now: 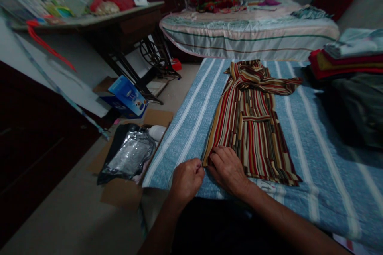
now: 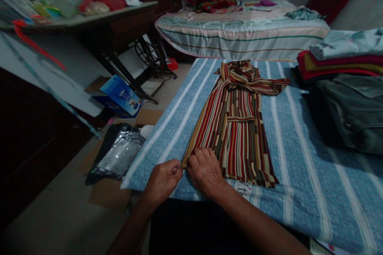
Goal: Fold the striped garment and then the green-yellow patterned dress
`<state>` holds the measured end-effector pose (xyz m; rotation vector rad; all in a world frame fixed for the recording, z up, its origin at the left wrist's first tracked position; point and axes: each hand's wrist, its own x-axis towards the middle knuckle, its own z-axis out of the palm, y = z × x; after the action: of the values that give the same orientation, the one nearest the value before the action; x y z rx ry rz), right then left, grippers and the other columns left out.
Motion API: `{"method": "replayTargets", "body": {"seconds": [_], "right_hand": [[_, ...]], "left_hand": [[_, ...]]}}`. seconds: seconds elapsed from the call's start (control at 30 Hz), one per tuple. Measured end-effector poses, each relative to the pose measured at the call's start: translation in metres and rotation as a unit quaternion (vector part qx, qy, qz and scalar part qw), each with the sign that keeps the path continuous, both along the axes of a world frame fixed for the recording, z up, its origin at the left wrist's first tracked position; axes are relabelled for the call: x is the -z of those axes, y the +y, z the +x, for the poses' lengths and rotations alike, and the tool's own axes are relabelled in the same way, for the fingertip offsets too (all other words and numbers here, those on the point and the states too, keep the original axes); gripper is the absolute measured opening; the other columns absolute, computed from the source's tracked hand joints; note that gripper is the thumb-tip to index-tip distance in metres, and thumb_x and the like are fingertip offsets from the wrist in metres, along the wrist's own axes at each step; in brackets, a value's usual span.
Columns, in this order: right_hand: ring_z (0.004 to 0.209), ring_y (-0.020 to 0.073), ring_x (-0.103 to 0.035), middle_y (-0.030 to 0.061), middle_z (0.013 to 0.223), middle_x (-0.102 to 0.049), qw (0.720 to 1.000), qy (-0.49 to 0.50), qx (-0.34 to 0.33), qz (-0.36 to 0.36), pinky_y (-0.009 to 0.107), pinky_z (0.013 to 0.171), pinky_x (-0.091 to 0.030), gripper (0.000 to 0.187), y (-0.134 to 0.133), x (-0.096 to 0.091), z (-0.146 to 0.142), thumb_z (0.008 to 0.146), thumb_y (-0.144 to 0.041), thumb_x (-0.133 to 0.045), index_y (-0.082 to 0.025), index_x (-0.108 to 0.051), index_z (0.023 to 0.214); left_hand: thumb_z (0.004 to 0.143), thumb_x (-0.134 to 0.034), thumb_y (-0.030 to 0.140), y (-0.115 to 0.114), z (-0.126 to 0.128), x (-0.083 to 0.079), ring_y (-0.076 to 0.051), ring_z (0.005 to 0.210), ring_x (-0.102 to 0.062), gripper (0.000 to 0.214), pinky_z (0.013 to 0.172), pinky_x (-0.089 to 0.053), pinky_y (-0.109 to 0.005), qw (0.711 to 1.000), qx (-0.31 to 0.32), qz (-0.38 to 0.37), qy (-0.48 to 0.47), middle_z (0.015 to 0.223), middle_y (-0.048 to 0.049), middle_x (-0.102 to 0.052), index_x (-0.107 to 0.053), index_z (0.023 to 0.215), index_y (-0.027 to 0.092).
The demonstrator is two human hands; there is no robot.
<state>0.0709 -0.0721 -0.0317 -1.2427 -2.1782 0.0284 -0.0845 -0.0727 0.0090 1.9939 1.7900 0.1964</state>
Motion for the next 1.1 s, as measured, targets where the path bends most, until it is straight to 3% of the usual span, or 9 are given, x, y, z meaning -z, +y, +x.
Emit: {"method": "replayTargets", "body": {"seconds": [0.27, 0.5, 0.63, 0.77, 0.93, 1.1], "right_hand": [[0.095, 0.0239, -0.05, 0.0101, 0.092, -0.061, 1.0, -0.007, -0.007, 0.008, 0.038, 0.084, -0.041, 0.009, 0.001, -0.002, -0.002, 0.086, -0.016, -0.052, -0.016, -0.061, 0.085], [0.089, 0.0219, -0.052, 0.0088, 0.091, -0.06, 0.999, -0.007, -0.02, -0.046, 0.037, 0.081, -0.042, 0.013, -0.002, -0.016, 0.003, 0.087, -0.017, -0.048, -0.016, -0.061, 0.084], [0.09, 0.0201, -0.054, 0.0072, 0.093, -0.061, 0.996, 0.017, -0.047, -0.078, 0.035, 0.083, -0.043, 0.015, -0.004, -0.033, 0.029, 0.086, -0.015, -0.048, -0.018, -0.061, 0.091], [0.094, 0.0216, -0.055, 0.0088, 0.1, -0.061, 0.997, 0.004, -0.023, -0.072, 0.037, 0.083, -0.045, 0.015, -0.008, -0.04, 0.067, 0.085, -0.016, -0.049, -0.018, -0.062, 0.093], [0.098, 0.024, -0.055, 0.0102, 0.105, -0.06, 0.993, -0.049, -0.008, -0.103, 0.041, 0.084, -0.047, 0.012, -0.017, -0.032, 0.094, 0.084, -0.018, -0.051, -0.018, -0.062, 0.089], [0.106, 0.025, -0.052, 0.0112, 0.112, -0.057, 0.988, -0.078, -0.02, -0.133, 0.044, 0.089, -0.047, 0.019, -0.024, -0.024, 0.103, 0.082, -0.016, -0.051, -0.017, -0.061, 0.099]], "left_hand": [[0.076, -0.048, 0.016, -0.005, 0.004, 0.0, -0.009, 0.053, -0.041, 0.019, 0.054, -0.026, -0.023, 1.0, -0.015, -0.004, 0.007, 0.057, 0.005, -0.045, -0.041, 0.059, 0.019], [0.077, -0.055, 0.022, -0.004, 0.009, -0.002, -0.009, 0.054, -0.042, 0.017, 0.054, -0.026, -0.022, 0.999, -0.039, -0.007, 0.014, 0.059, 0.0054, -0.049, -0.047, 0.063, 0.019], [0.081, -0.053, 0.025, -0.004, 0.013, -0.004, -0.01, 0.054, -0.044, 0.019, 0.054, -0.026, -0.022, 0.998, -0.049, -0.003, 0.035, 0.06, 0.0046, -0.051, -0.049, 0.064, 0.019], [0.082, -0.055, 0.028, -0.005, 0.016, -0.006, -0.011, 0.056, -0.048, 0.017, 0.054, -0.026, -0.022, 0.997, -0.057, -0.006, 0.056, 0.062, 0.0034, -0.054, -0.052, 0.067, 0.02], [0.084, -0.053, 0.031, -0.007, 0.02, -0.001, -0.013, 0.059, -0.052, 0.016, 0.056, -0.027, -0.024, 0.993, -0.067, 0.009, 0.094, 0.065, 0.0018, -0.058, -0.056, 0.073, 0.021], [0.086, -0.049, 0.03, -0.007, 0.02, 0.005, -0.014, 0.062, -0.053, 0.016, 0.056, -0.025, -0.026, 0.99, -0.068, 0.038, 0.118, 0.065, 0.0011, -0.058, -0.058, 0.075, 0.021]]}}
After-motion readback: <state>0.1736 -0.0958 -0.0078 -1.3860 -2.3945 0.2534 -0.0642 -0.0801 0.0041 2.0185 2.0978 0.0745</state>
